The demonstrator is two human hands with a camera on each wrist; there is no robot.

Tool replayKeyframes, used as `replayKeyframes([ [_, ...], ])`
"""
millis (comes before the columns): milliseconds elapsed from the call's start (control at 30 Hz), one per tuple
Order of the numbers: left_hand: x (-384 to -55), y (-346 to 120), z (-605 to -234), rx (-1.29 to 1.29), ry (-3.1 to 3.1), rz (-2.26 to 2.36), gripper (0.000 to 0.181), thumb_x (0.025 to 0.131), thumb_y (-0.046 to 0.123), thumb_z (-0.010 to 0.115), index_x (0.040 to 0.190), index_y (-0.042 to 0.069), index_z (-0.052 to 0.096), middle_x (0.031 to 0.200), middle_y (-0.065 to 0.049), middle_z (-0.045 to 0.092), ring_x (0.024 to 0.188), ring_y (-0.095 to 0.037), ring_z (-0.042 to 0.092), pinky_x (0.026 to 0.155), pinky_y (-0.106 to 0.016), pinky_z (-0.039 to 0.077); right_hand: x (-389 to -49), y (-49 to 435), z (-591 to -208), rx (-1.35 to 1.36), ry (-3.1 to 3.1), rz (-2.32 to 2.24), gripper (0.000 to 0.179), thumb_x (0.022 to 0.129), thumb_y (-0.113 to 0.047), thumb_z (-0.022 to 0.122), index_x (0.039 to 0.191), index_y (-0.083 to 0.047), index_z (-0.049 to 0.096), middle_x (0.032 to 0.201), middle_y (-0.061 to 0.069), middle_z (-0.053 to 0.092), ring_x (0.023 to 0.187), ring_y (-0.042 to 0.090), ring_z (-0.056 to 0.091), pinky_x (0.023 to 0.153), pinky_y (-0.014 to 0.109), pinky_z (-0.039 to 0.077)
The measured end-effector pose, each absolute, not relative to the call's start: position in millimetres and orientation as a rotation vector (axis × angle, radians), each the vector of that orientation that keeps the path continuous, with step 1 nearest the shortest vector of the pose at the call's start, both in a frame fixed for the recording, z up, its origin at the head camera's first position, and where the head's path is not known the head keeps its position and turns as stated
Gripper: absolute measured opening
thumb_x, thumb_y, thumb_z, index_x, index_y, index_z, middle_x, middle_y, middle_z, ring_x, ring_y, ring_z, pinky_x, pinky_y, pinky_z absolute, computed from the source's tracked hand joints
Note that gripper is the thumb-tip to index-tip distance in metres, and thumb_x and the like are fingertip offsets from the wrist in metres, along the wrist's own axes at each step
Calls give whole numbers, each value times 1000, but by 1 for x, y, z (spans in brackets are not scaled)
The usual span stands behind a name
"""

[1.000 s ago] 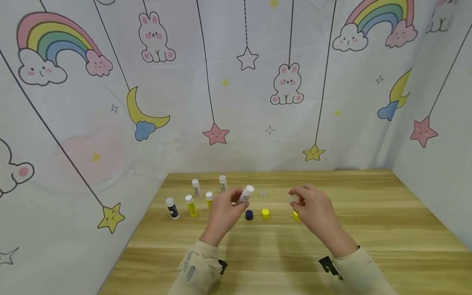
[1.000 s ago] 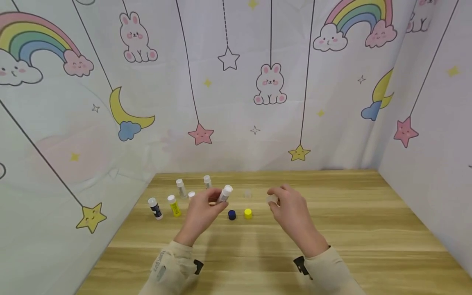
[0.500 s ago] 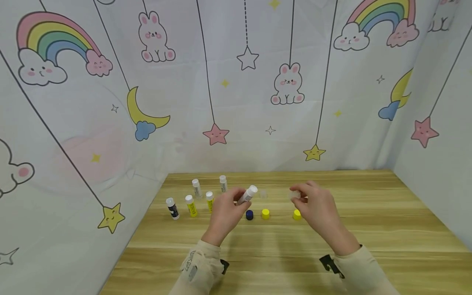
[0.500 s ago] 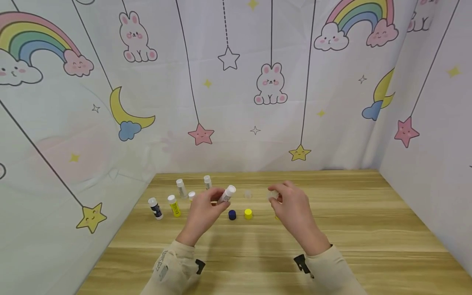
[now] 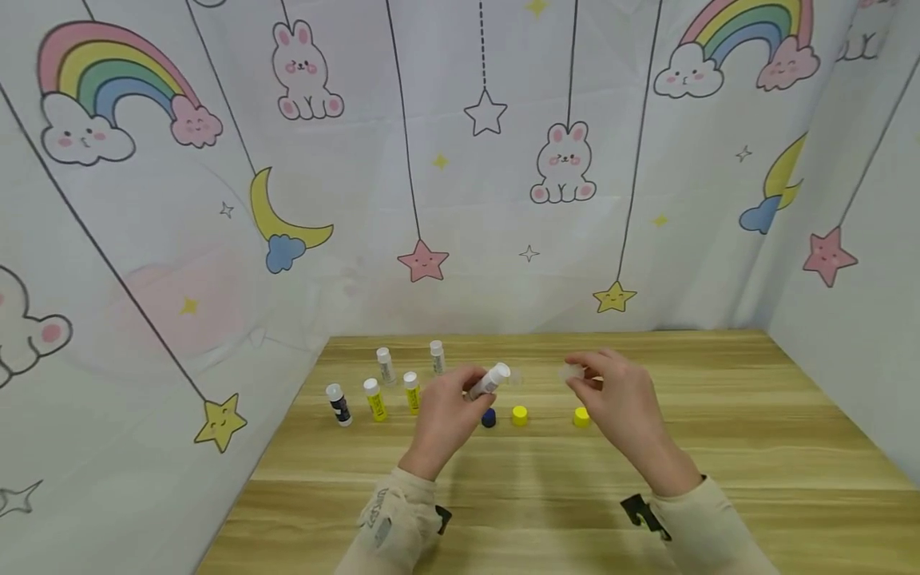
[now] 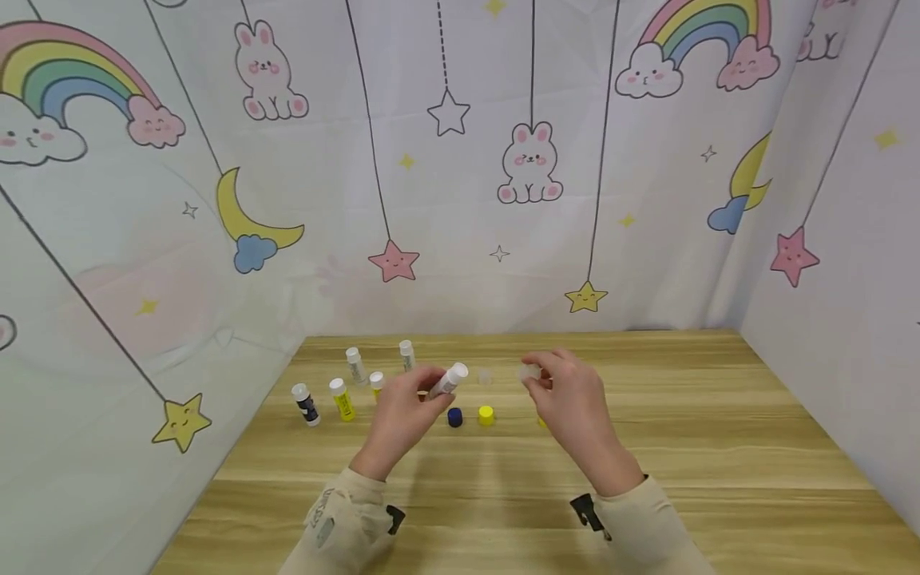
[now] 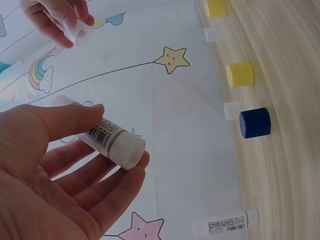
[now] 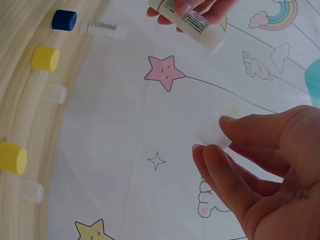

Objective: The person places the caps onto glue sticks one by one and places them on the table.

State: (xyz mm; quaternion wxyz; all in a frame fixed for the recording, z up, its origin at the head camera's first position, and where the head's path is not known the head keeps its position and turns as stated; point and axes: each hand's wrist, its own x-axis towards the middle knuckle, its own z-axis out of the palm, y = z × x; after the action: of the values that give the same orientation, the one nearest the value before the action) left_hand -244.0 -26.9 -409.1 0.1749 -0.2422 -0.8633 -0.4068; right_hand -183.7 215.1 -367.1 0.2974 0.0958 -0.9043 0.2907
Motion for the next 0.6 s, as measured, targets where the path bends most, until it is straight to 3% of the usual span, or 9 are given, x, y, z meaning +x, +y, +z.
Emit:
replayKeyframes([
  [600,-241,-21,-406,-720,-2469,-1109,22,86,19,82,107,19,74,97,5,72,72,-4,63,67,-29,54,-181,196,-356,271,-2355,863,28,83,0,81,110,-8,76,106,5,69,86,17,69,71,32,60],
])
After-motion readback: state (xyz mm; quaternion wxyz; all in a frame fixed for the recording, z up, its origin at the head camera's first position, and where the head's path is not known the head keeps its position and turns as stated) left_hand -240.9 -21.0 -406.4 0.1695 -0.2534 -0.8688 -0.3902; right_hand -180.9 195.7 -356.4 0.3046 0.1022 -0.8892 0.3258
